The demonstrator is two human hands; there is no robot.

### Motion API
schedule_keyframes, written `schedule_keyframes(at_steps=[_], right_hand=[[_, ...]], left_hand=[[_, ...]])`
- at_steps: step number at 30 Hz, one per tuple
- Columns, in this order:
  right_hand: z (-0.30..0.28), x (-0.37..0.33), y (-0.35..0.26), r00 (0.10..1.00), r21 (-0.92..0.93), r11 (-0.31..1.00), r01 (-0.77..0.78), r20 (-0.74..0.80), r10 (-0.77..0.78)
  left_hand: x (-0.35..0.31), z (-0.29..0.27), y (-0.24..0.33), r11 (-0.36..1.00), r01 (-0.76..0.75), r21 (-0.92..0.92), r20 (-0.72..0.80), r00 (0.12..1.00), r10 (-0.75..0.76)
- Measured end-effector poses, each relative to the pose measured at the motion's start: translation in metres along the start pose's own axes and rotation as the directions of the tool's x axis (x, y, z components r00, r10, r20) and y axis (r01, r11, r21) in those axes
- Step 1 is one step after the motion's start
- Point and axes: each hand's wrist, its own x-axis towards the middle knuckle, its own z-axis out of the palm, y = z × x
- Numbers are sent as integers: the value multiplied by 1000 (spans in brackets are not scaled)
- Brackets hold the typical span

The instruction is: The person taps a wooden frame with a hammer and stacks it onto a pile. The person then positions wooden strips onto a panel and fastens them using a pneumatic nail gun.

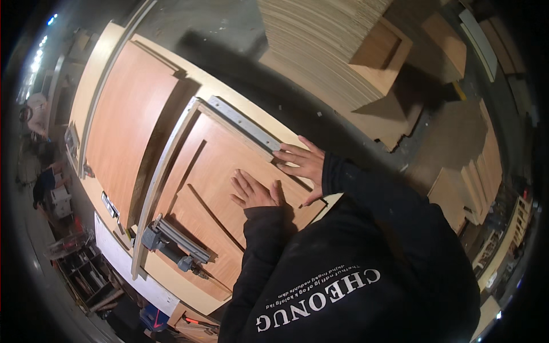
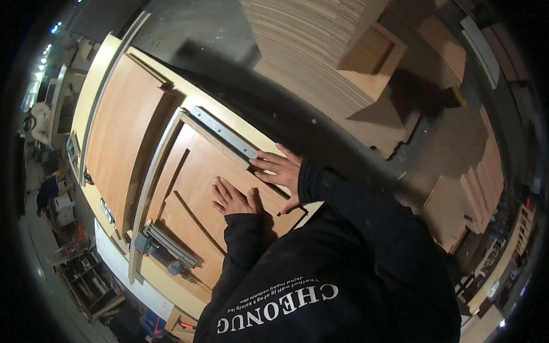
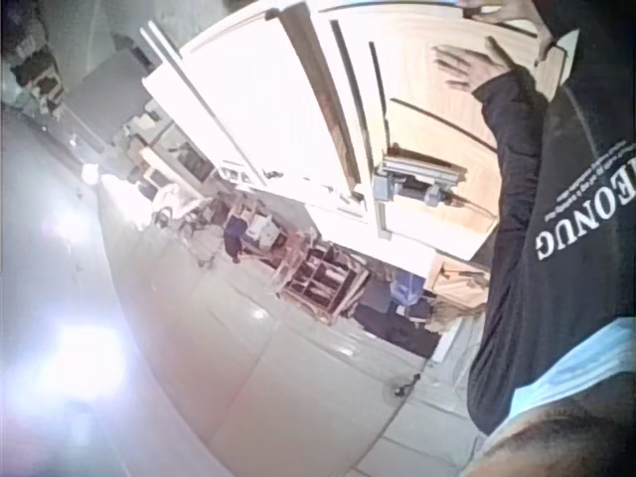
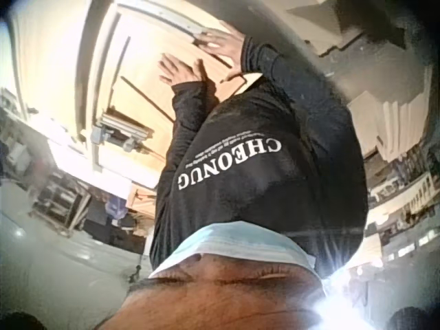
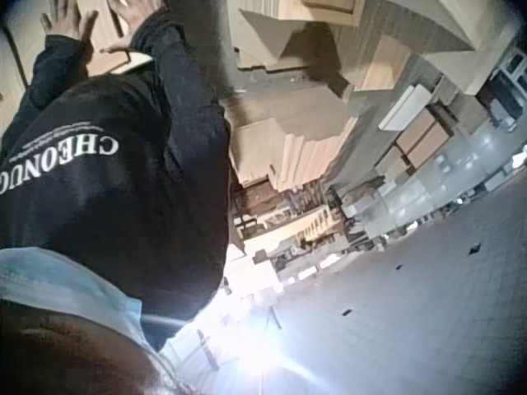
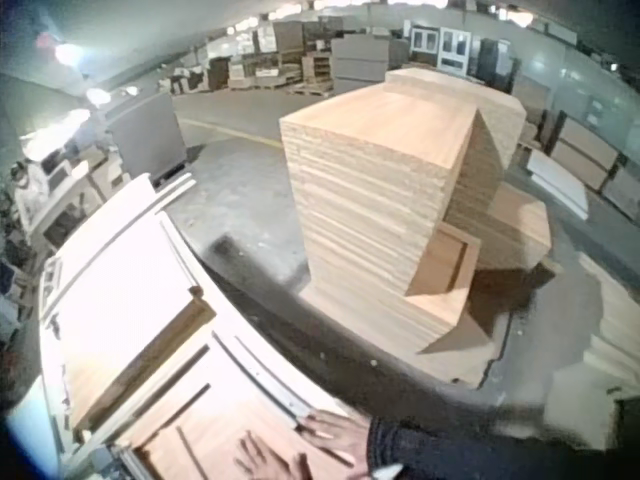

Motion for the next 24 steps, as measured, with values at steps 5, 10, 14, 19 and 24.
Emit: schedule_keyframes(at_steps=[5, 10, 14, 19, 24], right_hand=[[7, -1, 5, 999, 52, 998, 30, -21, -29], [13, 0, 11, 997, 102, 992, 69, -54, -64], [17, -1, 15, 989, 205, 972, 118, -114, -96], [24, -2, 21, 974, 267, 952, 152, -205, -98], [34, -1, 27, 970, 329, 932, 151, -229, -77]], left_hand=[[0, 9, -4, 999, -30, 31, -70, 997, 32], [1, 10, -6, 1000, -17, -15, -85, 996, 16], [2, 9, -5, 999, -34, -34, -126, 992, 29], [4, 13, -8, 997, -56, -59, -168, 985, 45], [4, 21, -10, 995, -65, -75, -159, 986, 52]])
